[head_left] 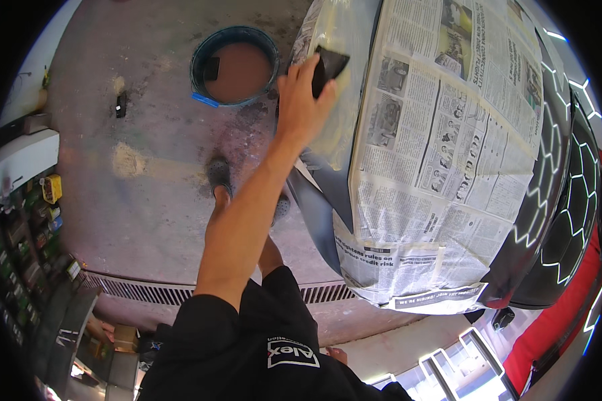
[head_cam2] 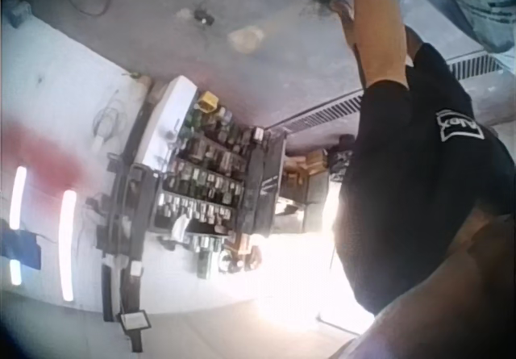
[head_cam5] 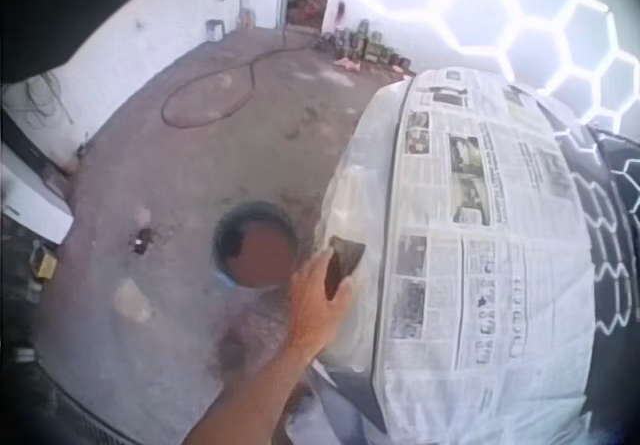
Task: The person sands a car bumper with a sanding block, repeatedly dipping the block into a bucket of water. The bumper is partially masked with newspaper. The person works on the front and side edges of the bumper, rinsing the block periodically.
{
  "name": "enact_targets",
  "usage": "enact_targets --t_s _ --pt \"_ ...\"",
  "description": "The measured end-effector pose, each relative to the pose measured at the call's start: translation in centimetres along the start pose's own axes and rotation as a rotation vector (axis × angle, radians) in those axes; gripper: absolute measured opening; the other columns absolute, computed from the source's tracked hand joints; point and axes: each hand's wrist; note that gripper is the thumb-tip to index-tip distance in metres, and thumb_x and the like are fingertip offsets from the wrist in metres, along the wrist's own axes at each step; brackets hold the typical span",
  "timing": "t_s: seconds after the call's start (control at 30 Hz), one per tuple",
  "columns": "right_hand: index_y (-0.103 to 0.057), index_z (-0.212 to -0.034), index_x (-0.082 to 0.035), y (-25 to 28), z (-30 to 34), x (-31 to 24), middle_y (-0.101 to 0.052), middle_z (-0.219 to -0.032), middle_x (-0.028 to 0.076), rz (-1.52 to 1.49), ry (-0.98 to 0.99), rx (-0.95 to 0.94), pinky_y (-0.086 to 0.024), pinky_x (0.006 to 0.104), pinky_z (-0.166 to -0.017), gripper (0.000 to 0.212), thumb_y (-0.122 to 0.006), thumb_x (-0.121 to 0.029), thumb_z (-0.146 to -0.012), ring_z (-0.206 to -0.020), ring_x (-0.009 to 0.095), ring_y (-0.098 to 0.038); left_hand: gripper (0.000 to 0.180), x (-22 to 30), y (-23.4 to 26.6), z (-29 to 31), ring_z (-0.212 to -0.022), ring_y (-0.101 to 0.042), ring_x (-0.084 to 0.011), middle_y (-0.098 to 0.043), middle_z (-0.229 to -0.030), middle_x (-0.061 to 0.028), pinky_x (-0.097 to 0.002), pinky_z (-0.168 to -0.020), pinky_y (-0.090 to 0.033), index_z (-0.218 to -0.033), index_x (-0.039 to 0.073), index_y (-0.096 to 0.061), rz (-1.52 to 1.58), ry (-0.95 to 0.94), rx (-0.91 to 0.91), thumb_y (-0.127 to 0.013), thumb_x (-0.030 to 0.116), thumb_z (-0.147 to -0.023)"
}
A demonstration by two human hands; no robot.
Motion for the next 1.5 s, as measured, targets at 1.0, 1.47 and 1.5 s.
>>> enact_targets --t_s 1.0,1.47,1.5 --pt "-0.077 -0.091 -0.007 -4.1 -2.1 5.4 -0.077 -0.087 0.012 0.176 0.318 0.044 -0.056 0.0470 -0.076 0.040 -0.073 -0.046 -0.098 -0.085 0.026 -0.074 0.065 2.7 -1.4 4.2 -0.130 -0.057 -0.0410 -0.060 -0.141 -0.0223 -0.0491 -0.116 -0.046 -0.153 0.005 -0.058 -0.029 -0.019 0.032 -0.079 0.027 -0.096" --pt "-0.083 -0.104 -0.006 -3.2 -1.8 3.0 -0.083 -0.103 0.014 -0.112 -0.029 0.032 -0.057 0.0443 -0.096 0.057 -0.072 -0.060 -0.095 -0.103 0.031 -0.078 0.064 0.2 -0.7 9.0 -0.130 -0.054 -0.0422 -0.061 -0.142 -0.0199 -0.0533 -0.115 -0.043 -0.157 0.006 -0.056 0.003 -0.123 -0.010 -0.075 0.024 -0.098" --pt "-0.083 -0.105 -0.005 -2.0 -2.1 3.3 -0.083 -0.104 0.014 -0.035 0.054 0.024 -0.057 0.0440 -0.096 0.057 -0.072 -0.060 -0.094 -0.104 0.031 -0.078 0.065 -0.5 -0.8 5.8 -0.129 -0.055 -0.0436 -0.061 -0.141 -0.0208 -0.0533 -0.114 -0.044 -0.155 0.005 -0.056 0.028 -0.124 0.029 -0.076 0.025 -0.097"
Point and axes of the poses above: each hand's wrist, its own z-axis away from the middle knuckle, its own y-axis out of the back of the hand, x = y × z
